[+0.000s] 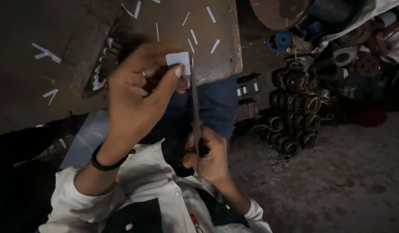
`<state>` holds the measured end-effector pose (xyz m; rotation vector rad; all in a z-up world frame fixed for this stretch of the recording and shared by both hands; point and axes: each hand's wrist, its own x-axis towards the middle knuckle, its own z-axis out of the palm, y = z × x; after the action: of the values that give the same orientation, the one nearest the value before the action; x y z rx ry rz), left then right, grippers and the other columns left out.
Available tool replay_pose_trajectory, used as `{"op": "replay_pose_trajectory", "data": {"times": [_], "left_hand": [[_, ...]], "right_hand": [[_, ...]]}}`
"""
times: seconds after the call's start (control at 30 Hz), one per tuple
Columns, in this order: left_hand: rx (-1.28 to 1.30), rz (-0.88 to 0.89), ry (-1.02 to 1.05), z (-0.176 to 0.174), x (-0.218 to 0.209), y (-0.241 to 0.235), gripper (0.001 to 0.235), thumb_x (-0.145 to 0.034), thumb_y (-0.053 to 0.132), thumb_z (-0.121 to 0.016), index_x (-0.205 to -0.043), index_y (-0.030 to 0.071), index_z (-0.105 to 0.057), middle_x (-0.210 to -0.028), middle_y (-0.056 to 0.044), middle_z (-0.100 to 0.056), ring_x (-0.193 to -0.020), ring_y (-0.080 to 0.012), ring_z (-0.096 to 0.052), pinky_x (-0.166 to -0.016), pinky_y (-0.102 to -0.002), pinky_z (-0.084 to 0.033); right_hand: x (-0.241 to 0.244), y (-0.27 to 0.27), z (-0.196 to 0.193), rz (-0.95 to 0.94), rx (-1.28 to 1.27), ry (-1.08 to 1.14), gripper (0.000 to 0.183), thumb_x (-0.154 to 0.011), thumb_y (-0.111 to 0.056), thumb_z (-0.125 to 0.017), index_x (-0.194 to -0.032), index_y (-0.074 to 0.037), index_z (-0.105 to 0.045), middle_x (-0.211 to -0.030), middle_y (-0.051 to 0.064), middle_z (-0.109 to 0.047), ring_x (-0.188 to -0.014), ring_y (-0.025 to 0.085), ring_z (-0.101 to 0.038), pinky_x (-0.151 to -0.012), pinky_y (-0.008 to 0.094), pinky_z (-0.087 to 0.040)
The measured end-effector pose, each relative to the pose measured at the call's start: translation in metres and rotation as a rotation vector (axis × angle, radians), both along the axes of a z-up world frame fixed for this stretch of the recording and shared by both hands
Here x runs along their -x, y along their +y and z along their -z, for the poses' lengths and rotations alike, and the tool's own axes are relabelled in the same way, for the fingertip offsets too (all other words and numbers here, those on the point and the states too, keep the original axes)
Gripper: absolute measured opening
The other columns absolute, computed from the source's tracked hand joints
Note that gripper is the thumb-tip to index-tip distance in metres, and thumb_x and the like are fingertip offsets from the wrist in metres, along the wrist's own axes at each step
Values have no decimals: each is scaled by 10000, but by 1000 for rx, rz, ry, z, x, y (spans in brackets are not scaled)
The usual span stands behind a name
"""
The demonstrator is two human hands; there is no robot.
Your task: The person cuts small rectangular pieces of white insulating paper and inserts them into the slots of a metal motor stator core by hand.
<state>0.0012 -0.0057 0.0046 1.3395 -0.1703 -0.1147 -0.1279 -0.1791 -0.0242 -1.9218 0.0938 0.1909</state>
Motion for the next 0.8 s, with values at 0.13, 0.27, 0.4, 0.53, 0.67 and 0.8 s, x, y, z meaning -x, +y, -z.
{"op": "replay_pose_trajectory", "data": {"times": [0.13,0.27,0.4,0.53,0.67,0.8], "left_hand": [[-22,3,-10,-3,-1,1,282,-1097,-29,-655,-1372,6,-605,-1139,-95,-757,-937,-104,-745,-788,-232,-608],[-76,-16,-37,-4,1,0,272,-1100,-48,-658,-1366,-2,-627,-1116,-110,-756,-919,-95,-742,-769,-214,-607],[-76,-27,-19,-4,3,0,265,-1084,-51,-669,-1342,-1,-632,-1151,-110,-757,-933,-104,-751,-807,-236,-641],[-40,-21,-13,-2,4,0,267,-1098,-53,-673,-1355,1,-628,-1117,-109,-746,-927,-102,-748,-791,-217,-636],[-51,-16,1,0,4,1,262,-1088,-50,-672,-1342,3,-630,-1108,-99,-754,-928,-105,-747,-800,-230,-634],[-64,-18,-9,2,5,0,255,-1096,-45,-669,-1343,6,-628,-1103,-97,-752,-935,-107,-752,-809,-236,-646]], "right_hand": [[-5,8,-1,-5,14,-82,307,-660,31,-832,-822,3,-572,-733,105,-654,-612,187,-653,-546,284,-475],[-8,8,3,-6,-59,-20,196,-741,51,-763,-828,-13,-599,-711,75,-694,-598,163,-722,-510,273,-523],[-6,8,8,-36,-27,-97,181,-742,49,-766,-791,-5,-600,-704,82,-692,-615,180,-730,-514,281,-508],[-3,7,13,-42,12,-113,158,-730,29,-769,-749,-16,-618,-690,96,-678,-587,190,-702,-503,281,-483],[-7,7,16,-34,-58,-75,140,-813,19,-736,-778,-20,-606,-672,72,-693,-595,165,-726,-505,272,-505],[-4,7,14,-38,-50,-97,186,-757,14,-767,-762,-7,-583,-647,84,-669,-547,154,-662,-479,275,-450]]}}
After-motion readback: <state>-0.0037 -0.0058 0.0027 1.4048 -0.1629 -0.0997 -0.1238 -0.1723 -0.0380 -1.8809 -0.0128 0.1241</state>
